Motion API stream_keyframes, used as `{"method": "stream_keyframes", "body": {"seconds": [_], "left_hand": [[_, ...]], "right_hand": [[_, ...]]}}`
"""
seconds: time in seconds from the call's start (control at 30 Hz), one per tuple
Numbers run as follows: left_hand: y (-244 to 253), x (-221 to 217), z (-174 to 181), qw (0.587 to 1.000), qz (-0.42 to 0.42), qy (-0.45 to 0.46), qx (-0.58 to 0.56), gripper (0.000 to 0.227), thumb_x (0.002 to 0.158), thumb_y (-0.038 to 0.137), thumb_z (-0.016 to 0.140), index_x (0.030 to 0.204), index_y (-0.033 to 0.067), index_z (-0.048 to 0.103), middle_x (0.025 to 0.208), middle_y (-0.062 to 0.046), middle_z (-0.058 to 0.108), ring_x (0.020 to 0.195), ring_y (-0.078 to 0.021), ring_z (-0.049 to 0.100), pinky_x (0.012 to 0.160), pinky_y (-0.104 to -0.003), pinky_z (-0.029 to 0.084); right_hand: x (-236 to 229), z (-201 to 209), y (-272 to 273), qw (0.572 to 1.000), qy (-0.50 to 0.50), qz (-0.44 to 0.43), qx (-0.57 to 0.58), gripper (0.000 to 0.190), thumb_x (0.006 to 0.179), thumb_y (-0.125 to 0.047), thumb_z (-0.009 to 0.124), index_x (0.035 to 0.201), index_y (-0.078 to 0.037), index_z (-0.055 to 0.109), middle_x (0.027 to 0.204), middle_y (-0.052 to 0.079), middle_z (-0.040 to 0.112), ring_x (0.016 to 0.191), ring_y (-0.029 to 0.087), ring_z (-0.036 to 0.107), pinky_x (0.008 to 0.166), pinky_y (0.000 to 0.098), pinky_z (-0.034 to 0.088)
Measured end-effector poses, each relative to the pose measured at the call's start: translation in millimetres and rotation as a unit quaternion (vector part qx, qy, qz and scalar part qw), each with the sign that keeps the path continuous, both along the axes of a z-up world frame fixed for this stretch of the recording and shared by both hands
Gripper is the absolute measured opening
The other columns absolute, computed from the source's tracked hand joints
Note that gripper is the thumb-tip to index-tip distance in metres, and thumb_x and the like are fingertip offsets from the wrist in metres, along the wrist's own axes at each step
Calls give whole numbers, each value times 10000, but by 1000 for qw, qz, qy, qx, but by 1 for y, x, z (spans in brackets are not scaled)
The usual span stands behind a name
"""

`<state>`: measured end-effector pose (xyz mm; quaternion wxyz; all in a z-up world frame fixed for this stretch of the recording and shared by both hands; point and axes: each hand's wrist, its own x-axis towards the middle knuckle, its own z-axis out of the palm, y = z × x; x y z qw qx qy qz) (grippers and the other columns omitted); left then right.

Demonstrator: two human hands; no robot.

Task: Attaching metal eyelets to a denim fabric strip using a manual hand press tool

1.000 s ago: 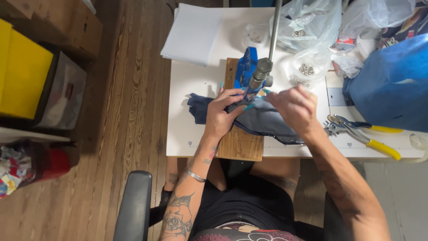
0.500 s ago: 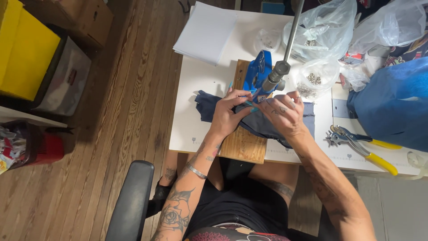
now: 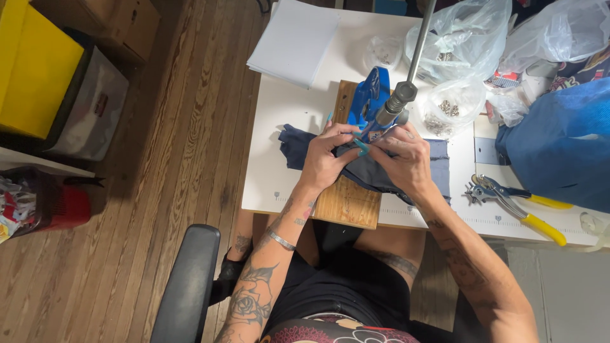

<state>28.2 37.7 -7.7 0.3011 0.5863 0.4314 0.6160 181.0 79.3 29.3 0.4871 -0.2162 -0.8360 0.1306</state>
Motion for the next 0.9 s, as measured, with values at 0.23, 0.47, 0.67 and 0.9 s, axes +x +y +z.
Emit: {"method": "stream_keyframes", "body": {"seconds": [0.23,0.47,0.67,0.9], "left_hand": [[-1,-1,2,1000,1,-6,0,145,721,97,721,850,84,657,938,-30,627,963,-294,572,1027,-544,163],[0,0,0,1000,2,-19,-2,131,726,106,722,830,74,650,940,-43,626,957,-311,569,1028,-549,152],[-2,-1,5,1000,2,-13,-6,121,734,112,712,833,71,655,936,-34,627,955,-317,568,1018,-571,161],[1,-2,0,1000,-4,-8,4,148,730,142,720,819,55,640,921,-45,629,971,-318,567,1020,-555,154]], "right_hand": [[0,-5,-9,985,22,-25,-171,110,731,-49,727,667,-41,639,571,43,499,580,175,499,568,284,421],[1,-19,-4,963,65,-15,-260,103,723,-58,732,665,-45,647,585,41,505,615,111,479,583,256,402],[2,-16,-4,988,15,-55,-147,115,678,-32,741,661,-41,628,589,84,492,578,223,513,549,303,415],[-5,-4,-13,996,-19,-77,-39,75,751,-50,721,706,-56,662,658,59,572,608,201,520,556,268,448]]}}
